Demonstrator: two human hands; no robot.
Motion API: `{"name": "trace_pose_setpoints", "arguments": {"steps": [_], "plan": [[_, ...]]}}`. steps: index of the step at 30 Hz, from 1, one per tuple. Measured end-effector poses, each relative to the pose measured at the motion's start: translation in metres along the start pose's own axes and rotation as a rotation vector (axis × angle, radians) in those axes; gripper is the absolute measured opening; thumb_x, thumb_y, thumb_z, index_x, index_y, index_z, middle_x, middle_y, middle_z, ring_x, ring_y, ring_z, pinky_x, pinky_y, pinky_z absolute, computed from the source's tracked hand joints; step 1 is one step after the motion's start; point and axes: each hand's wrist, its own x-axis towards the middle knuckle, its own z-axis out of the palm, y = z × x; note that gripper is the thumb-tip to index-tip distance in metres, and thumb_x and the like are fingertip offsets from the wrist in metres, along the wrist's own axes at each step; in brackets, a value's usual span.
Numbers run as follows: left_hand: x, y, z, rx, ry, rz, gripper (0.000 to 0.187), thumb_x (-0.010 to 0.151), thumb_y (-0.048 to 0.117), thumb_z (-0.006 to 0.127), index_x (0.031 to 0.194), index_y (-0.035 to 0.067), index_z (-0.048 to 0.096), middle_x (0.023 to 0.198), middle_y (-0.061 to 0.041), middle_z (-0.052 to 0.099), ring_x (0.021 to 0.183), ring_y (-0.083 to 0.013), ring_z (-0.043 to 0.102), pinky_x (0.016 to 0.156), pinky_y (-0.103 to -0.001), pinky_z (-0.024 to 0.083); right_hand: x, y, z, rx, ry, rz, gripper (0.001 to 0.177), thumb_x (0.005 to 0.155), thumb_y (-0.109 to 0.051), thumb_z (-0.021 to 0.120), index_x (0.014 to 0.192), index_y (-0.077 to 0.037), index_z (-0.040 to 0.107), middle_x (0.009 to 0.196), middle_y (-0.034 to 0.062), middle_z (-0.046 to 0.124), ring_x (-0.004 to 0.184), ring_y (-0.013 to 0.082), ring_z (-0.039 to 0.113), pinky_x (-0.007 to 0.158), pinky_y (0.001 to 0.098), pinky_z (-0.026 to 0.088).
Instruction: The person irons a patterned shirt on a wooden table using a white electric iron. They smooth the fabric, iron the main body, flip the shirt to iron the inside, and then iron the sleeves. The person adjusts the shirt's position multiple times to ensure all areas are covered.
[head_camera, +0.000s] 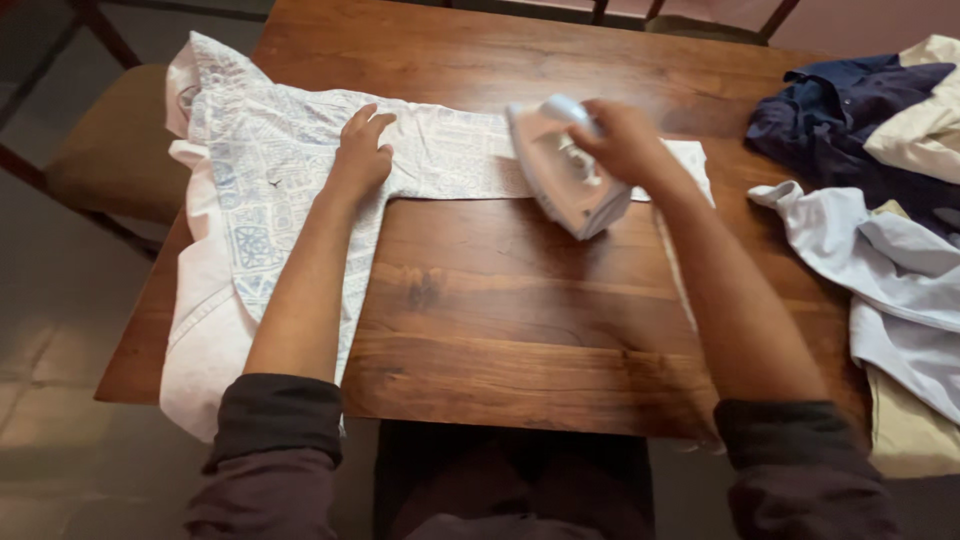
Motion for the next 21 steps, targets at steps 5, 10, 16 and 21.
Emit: {"name": "trace_pose_setpoints", "arguments": {"steps": [5, 10, 16, 21], "plan": [[-0.007, -0.006, -0.024, 0.244, 0.049, -0.054, 0.039, 0.09, 0.012, 0.059, 0.127, 0.014, 0.071, 0.145, -0.011, 0.06, 0.141, -0.0307, 0.047, 0.115, -0.052, 0.036, 0.013, -0.054, 0.036, 0.023, -0.099, -0.102, 0.049, 0.095, -0.033, 0.069, 0.132, -0.001, 0.064, 0.107, 0.0235, 0.074, 0.088, 0.0328, 0.074, 0.08, 0.0437, 0.057], [-0.025, 0.006, -0.041, 0.435, 0.023, -0.053, 0.037, 0.091, 0.027, 0.065, 0.123, 0.011, 0.071, 0.139, -0.014, 0.061, 0.136, -0.0324, 0.047, 0.111, -0.055, 0.031, 0.027, -0.086, 0.058, 0.009, -0.148, -0.248, 0.048, 0.094, -0.034, 0.07, 0.128, 0.0, 0.067, 0.108, 0.0245, 0.074, 0.093, 0.0372, 0.073, 0.084, 0.0442, 0.056], [-0.039, 0.007, -0.034, 0.524, 0.135, 0.029, 0.041, 0.091, 0.03, 0.064, 0.126, 0.01, 0.071, 0.139, -0.016, 0.061, 0.135, -0.0349, 0.046, 0.11, -0.056, 0.03, 0.033, -0.122, 0.077, -0.062, -0.195, -0.23, 0.046, 0.092, -0.035, 0.07, 0.123, -0.002, 0.069, 0.102, 0.0244, 0.074, 0.09, 0.0397, 0.071, 0.08, 0.0469, 0.056], [-0.046, 0.017, -0.035, 0.509, 0.199, 0.036, 0.035, 0.092, 0.026, 0.064, 0.119, 0.005, 0.074, 0.134, -0.015, 0.065, 0.134, -0.033, 0.051, 0.111, -0.051, 0.034, 0.041, -0.13, 0.084, -0.068, -0.192, -0.207, 0.04, 0.09, -0.034, 0.069, 0.113, -0.001, 0.071, 0.095, 0.0229, 0.074, 0.084, 0.0388, 0.072, 0.077, 0.0471, 0.056]]}}
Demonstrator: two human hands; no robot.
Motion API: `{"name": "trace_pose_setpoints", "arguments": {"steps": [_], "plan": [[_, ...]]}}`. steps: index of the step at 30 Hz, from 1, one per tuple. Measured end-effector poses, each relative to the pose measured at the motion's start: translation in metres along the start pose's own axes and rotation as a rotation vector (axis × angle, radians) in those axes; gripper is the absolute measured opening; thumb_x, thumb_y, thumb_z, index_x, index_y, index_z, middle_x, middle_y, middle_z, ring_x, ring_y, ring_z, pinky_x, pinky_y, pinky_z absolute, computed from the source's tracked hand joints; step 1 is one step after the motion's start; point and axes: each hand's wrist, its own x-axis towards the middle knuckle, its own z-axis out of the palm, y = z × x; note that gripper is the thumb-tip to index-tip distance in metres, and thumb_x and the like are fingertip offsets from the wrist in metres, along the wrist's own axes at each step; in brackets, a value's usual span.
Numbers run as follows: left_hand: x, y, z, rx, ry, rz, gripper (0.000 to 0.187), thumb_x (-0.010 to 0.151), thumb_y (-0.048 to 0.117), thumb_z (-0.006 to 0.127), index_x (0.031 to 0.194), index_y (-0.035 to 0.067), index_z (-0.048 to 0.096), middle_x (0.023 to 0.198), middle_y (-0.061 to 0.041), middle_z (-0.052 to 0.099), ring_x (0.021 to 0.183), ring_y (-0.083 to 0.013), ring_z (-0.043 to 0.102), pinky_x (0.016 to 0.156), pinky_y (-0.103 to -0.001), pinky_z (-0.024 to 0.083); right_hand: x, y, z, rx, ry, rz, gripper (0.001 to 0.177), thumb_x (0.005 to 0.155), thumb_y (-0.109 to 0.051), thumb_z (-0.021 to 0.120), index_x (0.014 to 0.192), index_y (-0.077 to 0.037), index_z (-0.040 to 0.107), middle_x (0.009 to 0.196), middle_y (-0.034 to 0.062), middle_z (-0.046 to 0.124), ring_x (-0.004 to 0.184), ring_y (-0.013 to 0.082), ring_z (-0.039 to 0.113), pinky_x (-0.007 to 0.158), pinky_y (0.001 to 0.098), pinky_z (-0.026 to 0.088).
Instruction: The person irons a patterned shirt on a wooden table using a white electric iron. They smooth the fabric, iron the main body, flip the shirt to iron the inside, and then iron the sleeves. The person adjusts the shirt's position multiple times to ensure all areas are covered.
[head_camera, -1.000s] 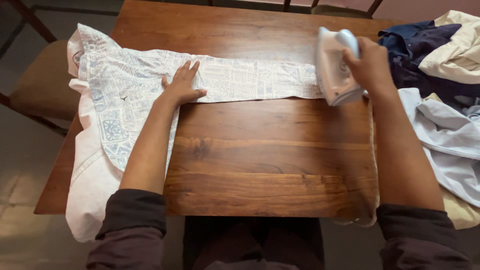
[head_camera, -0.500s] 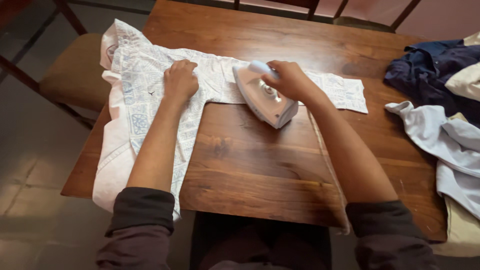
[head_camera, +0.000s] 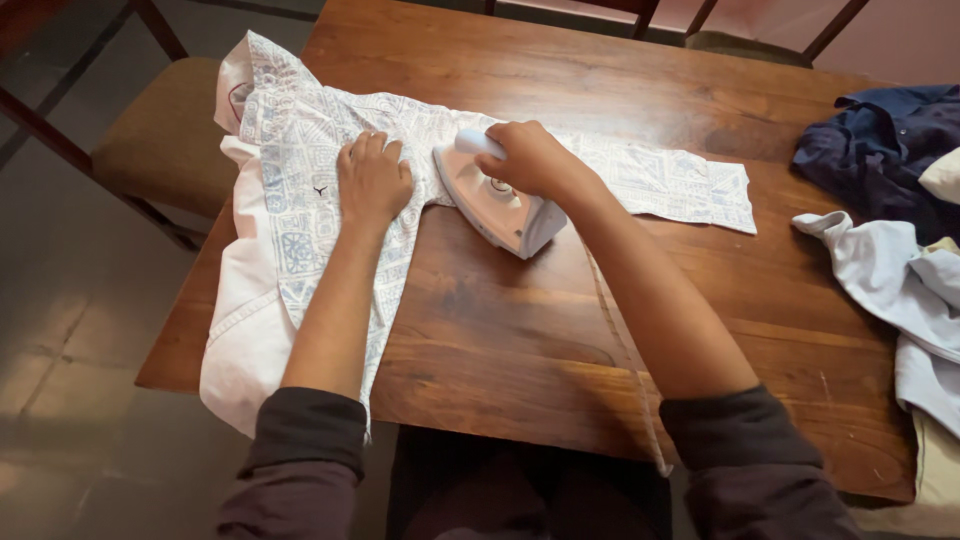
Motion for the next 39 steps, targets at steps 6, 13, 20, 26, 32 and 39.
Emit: {"name": "trace_pose_setpoints", "arguments": {"steps": [6, 13, 20, 26, 32, 39], "plan": [[0.001, 0.007, -0.011, -0.034, 0.054, -0.003, 0.027, 0.087, 0.016, 0.063, 0.105, 0.003, 0.077, 0.121, -0.014, 0.071, 0.123, -0.0299, 0.059, 0.104, -0.047, 0.041, 0.021, 0.0, 0.014, -0.026, 0.057, -0.035, 0.037, 0.09, -0.033, 0.071, 0.104, 0.001, 0.073, 0.091, 0.0254, 0.072, 0.083, 0.0408, 0.071, 0.076, 0.0477, 0.056], [0.003, 0.011, -0.017, -0.039, 0.027, -0.016, 0.024, 0.086, 0.014, 0.063, 0.101, 0.003, 0.077, 0.117, -0.014, 0.071, 0.12, -0.0305, 0.061, 0.101, -0.048, 0.044, 0.058, 0.009, 0.034, 0.005, 0.146, -0.058, 0.036, 0.085, -0.033, 0.071, 0.099, 0.001, 0.073, 0.091, 0.0244, 0.072, 0.085, 0.0414, 0.07, 0.076, 0.0484, 0.056], [0.002, 0.012, -0.019, -0.061, 0.023, -0.026, 0.025, 0.085, 0.013, 0.063, 0.102, 0.002, 0.077, 0.117, -0.014, 0.071, 0.119, -0.0311, 0.061, 0.1, -0.048, 0.044, 0.083, 0.011, 0.049, 0.004, 0.213, -0.092, 0.033, 0.085, -0.03, 0.071, 0.1, -0.001, 0.074, 0.093, 0.0229, 0.073, 0.087, 0.0414, 0.07, 0.078, 0.0487, 0.056], [0.001, 0.013, -0.021, -0.06, 0.029, -0.022, 0.026, 0.085, 0.013, 0.063, 0.103, 0.002, 0.077, 0.118, -0.015, 0.071, 0.118, -0.0315, 0.062, 0.098, -0.048, 0.045, 0.095, 0.014, 0.054, 0.004, 0.233, -0.117, 0.033, 0.086, -0.028, 0.072, 0.098, 0.002, 0.072, 0.098, 0.0247, 0.071, 0.091, 0.0427, 0.068, 0.08, 0.0495, 0.054], [0.002, 0.016, -0.026, -0.058, 0.019, -0.03, 0.024, 0.084, 0.013, 0.063, 0.101, 0.003, 0.077, 0.115, -0.014, 0.072, 0.116, -0.0308, 0.063, 0.098, -0.047, 0.046, 0.117, 0.03, 0.071, -0.001, 0.359, -0.235, 0.041, 0.085, -0.027, 0.077, 0.105, 0.006, 0.062, 0.1, 0.0302, 0.069, 0.097, 0.0473, 0.065, 0.083, 0.0513, 0.053], [0.003, 0.016, -0.027, -0.063, 0.024, -0.033, 0.023, 0.085, 0.012, 0.063, 0.1, 0.003, 0.077, 0.114, -0.013, 0.072, 0.114, -0.03, 0.064, 0.096, -0.047, 0.047, 0.122, 0.02, 0.066, 0.054, 0.313, -0.205, 0.043, 0.087, -0.023, 0.076, 0.117, 0.001, 0.055, 0.097, 0.0278, 0.071, 0.095, 0.0479, 0.066, 0.08, 0.054, 0.052]]}}
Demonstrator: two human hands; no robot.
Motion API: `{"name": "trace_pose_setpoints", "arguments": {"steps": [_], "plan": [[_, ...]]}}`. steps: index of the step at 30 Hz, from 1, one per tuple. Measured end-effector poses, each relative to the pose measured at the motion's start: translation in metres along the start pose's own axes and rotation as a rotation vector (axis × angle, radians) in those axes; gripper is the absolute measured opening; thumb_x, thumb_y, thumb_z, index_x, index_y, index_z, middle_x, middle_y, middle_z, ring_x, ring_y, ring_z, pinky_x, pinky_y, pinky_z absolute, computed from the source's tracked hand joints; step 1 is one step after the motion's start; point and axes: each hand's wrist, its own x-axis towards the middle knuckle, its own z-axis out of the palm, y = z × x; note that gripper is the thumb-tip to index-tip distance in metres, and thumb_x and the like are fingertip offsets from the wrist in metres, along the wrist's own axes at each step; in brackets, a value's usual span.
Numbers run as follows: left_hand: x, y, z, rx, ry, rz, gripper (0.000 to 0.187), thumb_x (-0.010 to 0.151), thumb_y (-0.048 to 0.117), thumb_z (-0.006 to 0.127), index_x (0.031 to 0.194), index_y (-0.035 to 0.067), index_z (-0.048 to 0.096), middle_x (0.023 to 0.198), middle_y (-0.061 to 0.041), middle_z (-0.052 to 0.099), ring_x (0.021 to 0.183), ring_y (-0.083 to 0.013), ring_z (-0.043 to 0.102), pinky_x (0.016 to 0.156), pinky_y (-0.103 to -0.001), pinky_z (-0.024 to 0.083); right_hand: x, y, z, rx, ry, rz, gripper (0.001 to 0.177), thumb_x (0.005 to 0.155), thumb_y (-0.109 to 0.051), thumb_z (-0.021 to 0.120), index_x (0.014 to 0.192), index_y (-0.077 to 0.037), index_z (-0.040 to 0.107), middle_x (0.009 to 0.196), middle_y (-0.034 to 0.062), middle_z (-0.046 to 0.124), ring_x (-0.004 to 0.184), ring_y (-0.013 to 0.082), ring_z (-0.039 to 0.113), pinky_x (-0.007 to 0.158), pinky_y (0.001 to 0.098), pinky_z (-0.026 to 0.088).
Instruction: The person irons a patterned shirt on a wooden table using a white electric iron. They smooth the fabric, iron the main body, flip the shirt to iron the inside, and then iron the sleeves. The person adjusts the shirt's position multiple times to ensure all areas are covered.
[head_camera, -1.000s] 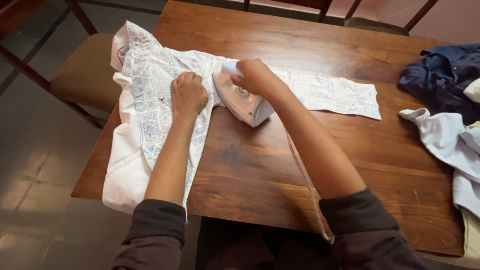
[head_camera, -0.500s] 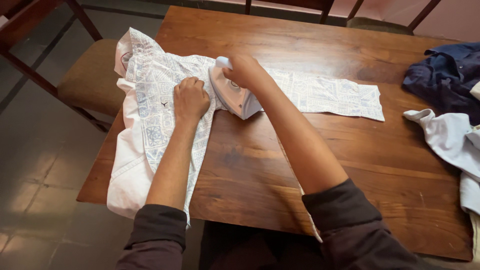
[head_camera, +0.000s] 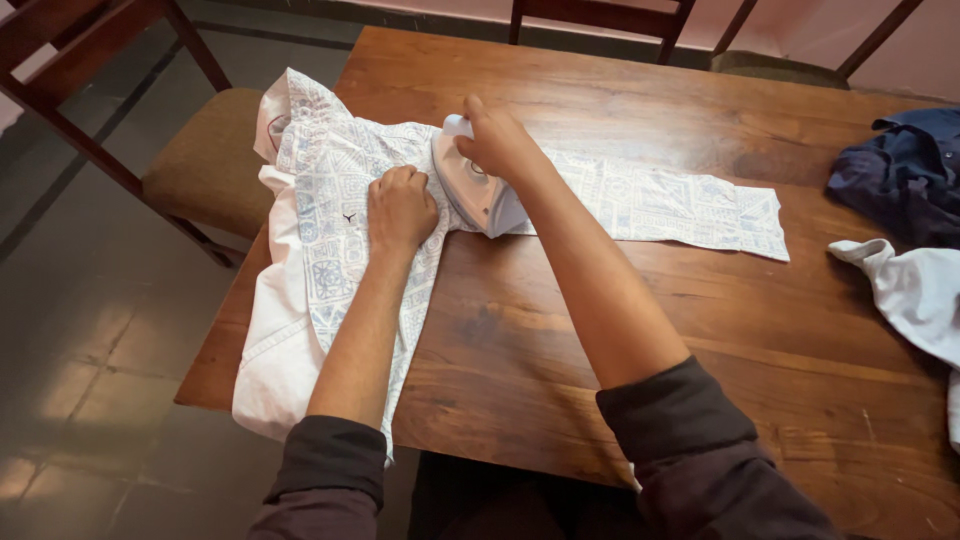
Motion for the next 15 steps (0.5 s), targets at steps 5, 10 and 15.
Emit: {"name": "trace_pose_setpoints", "arguments": {"steps": [5, 10, 15], "plan": [[0.0, 0.002, -0.003, 0.008, 0.004, 0.004, 0.019, 0.084, 0.011, 0.062, 0.093, 0.003, 0.076, 0.108, -0.013, 0.073, 0.109, -0.0314, 0.066, 0.093, -0.047, 0.048, 0.005, -0.008, -0.002, 0.05, 0.0, 0.052, 0.043, 0.088, -0.026, 0.076, 0.12, -0.004, 0.058, 0.099, 0.0258, 0.072, 0.095, 0.0459, 0.067, 0.078, 0.0534, 0.052], [0.002, 0.003, -0.004, -0.019, 0.03, 0.005, 0.017, 0.083, 0.01, 0.061, 0.089, 0.003, 0.075, 0.102, -0.014, 0.073, 0.102, -0.033, 0.067, 0.09, -0.048, 0.049, 0.016, -0.011, -0.001, 0.05, 0.022, 0.03, 0.04, 0.087, -0.027, 0.077, 0.115, -0.004, 0.061, 0.098, 0.0259, 0.072, 0.096, 0.0457, 0.067, 0.081, 0.0531, 0.052], [0.002, 0.004, -0.004, -0.004, 0.012, -0.014, 0.015, 0.082, 0.01, 0.062, 0.087, 0.003, 0.074, 0.101, -0.013, 0.073, 0.102, -0.032, 0.067, 0.089, -0.048, 0.049, 0.022, -0.016, 0.0, 0.103, -0.002, 0.105, 0.037, 0.087, -0.028, 0.076, 0.114, -0.005, 0.064, 0.097, 0.0253, 0.072, 0.096, 0.0435, 0.069, 0.083, 0.0506, 0.053]]}}
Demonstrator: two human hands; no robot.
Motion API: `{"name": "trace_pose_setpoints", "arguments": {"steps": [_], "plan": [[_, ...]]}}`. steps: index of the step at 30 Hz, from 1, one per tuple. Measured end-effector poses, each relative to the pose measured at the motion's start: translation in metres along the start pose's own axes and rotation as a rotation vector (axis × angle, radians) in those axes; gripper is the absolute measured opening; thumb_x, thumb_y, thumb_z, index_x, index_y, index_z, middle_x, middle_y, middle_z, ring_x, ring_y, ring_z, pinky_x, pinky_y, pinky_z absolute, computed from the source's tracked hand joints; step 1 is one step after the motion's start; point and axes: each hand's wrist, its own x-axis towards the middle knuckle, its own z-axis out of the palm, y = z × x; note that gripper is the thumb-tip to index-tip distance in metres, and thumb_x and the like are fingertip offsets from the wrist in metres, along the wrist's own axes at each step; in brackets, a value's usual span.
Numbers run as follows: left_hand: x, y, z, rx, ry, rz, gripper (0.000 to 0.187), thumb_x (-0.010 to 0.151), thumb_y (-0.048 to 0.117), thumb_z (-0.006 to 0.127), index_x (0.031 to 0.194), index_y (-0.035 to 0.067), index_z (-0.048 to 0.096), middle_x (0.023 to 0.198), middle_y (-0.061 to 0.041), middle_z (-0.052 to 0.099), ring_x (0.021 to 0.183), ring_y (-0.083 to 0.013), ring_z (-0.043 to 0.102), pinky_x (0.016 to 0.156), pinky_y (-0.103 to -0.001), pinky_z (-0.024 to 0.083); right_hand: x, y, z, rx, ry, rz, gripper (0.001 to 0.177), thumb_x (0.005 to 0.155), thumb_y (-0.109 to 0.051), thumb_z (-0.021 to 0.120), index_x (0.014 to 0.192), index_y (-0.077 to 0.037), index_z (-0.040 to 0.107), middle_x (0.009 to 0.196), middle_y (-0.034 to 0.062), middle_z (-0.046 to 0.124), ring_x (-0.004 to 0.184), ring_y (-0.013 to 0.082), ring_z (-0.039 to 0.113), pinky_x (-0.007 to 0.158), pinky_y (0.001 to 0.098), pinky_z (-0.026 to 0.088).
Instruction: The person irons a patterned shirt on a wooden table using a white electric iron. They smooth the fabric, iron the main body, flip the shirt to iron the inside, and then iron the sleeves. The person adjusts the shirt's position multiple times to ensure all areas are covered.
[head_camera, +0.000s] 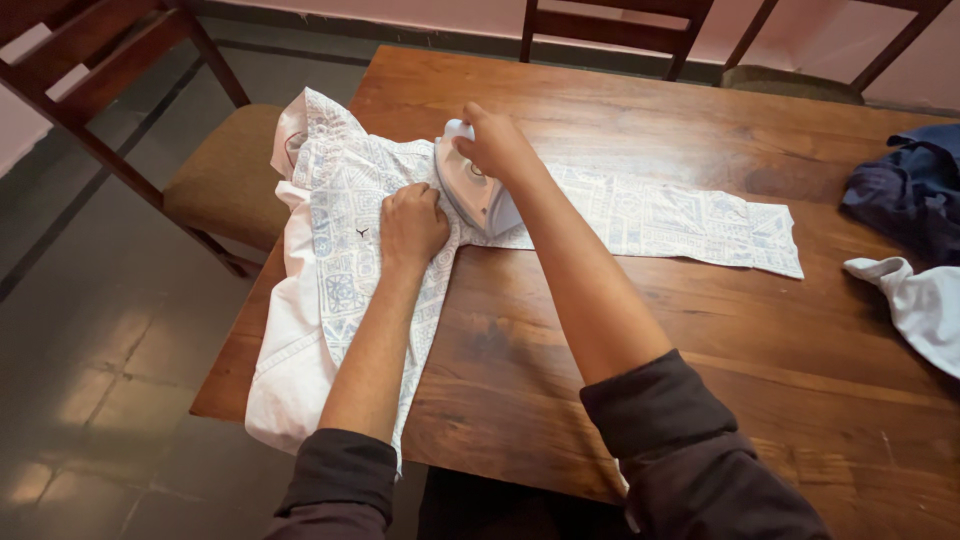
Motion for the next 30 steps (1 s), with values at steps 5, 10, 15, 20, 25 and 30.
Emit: {"name": "trace_pose_setpoints", "arguments": {"steps": [5, 10, 15, 20, 25, 30], "plan": [[-0.003, 0.001, -0.001, -0.015, -0.001, 0.003, 0.017, 0.082, 0.01, 0.061, 0.089, 0.004, 0.075, 0.101, -0.012, 0.072, 0.101, -0.0323, 0.067, 0.089, -0.048, 0.049, -0.004, 0.003, 0.003, -0.018, 0.044, -0.029, 0.037, 0.085, -0.025, 0.077, 0.112, -0.003, 0.066, 0.102, 0.0257, 0.073, 0.099, 0.0442, 0.068, 0.085, 0.0501, 0.053], [-0.002, -0.001, 0.0, -0.015, 0.001, 0.01, 0.016, 0.083, 0.011, 0.061, 0.089, 0.004, 0.075, 0.102, -0.012, 0.073, 0.103, -0.0327, 0.066, 0.089, -0.048, 0.048, -0.013, 0.007, 0.004, 0.016, 0.075, -0.057, 0.038, 0.084, -0.024, 0.076, 0.113, -0.001, 0.066, 0.106, 0.0262, 0.072, 0.1, 0.0452, 0.067, 0.085, 0.05, 0.054], [-0.003, -0.004, 0.004, 0.008, 0.002, 0.006, 0.018, 0.083, 0.01, 0.061, 0.092, 0.004, 0.075, 0.106, -0.013, 0.073, 0.105, -0.032, 0.066, 0.091, -0.048, 0.048, -0.035, -0.009, -0.012, -0.002, 0.049, -0.018, 0.035, 0.084, -0.02, 0.073, 0.113, -0.001, 0.065, 0.103, 0.0269, 0.071, 0.099, 0.046, 0.067, 0.084, 0.051, 0.053], [-0.003, -0.005, 0.005, 0.001, -0.011, 0.006, 0.02, 0.083, 0.011, 0.062, 0.094, 0.004, 0.076, 0.106, -0.013, 0.073, 0.104, -0.0321, 0.066, 0.091, -0.048, 0.049, -0.055, -0.025, -0.026, -0.019, 0.014, 0.046, 0.034, 0.085, -0.022, 0.069, 0.113, -0.003, 0.066, 0.102, 0.0256, 0.072, 0.098, 0.0447, 0.069, 0.086, 0.0502, 0.054], [-0.003, -0.006, 0.006, -0.004, -0.005, 0.016, 0.022, 0.081, 0.012, 0.062, 0.095, 0.004, 0.076, 0.107, -0.013, 0.073, 0.104, -0.0326, 0.066, 0.089, -0.048, 0.048, -0.071, -0.024, -0.033, -0.065, -0.016, 0.042, 0.038, 0.08, -0.022, 0.071, 0.112, -0.002, 0.065, 0.105, 0.0254, 0.071, 0.101, 0.0458, 0.066, 0.087, 0.0511, 0.053], [-0.003, -0.006, 0.005, 0.005, -0.039, 0.003, 0.021, 0.083, 0.012, 0.062, 0.095, 0.004, 0.077, 0.107, -0.013, 0.073, 0.104, -0.0327, 0.066, 0.09, -0.048, 0.049, -0.087, -0.025, -0.044, -0.063, -0.031, 0.017, 0.038, 0.08, -0.02, 0.071, 0.113, -0.003, 0.066, 0.109, 0.0254, 0.071, 0.102, 0.0456, 0.067, 0.087, 0.0499, 0.054]]}}
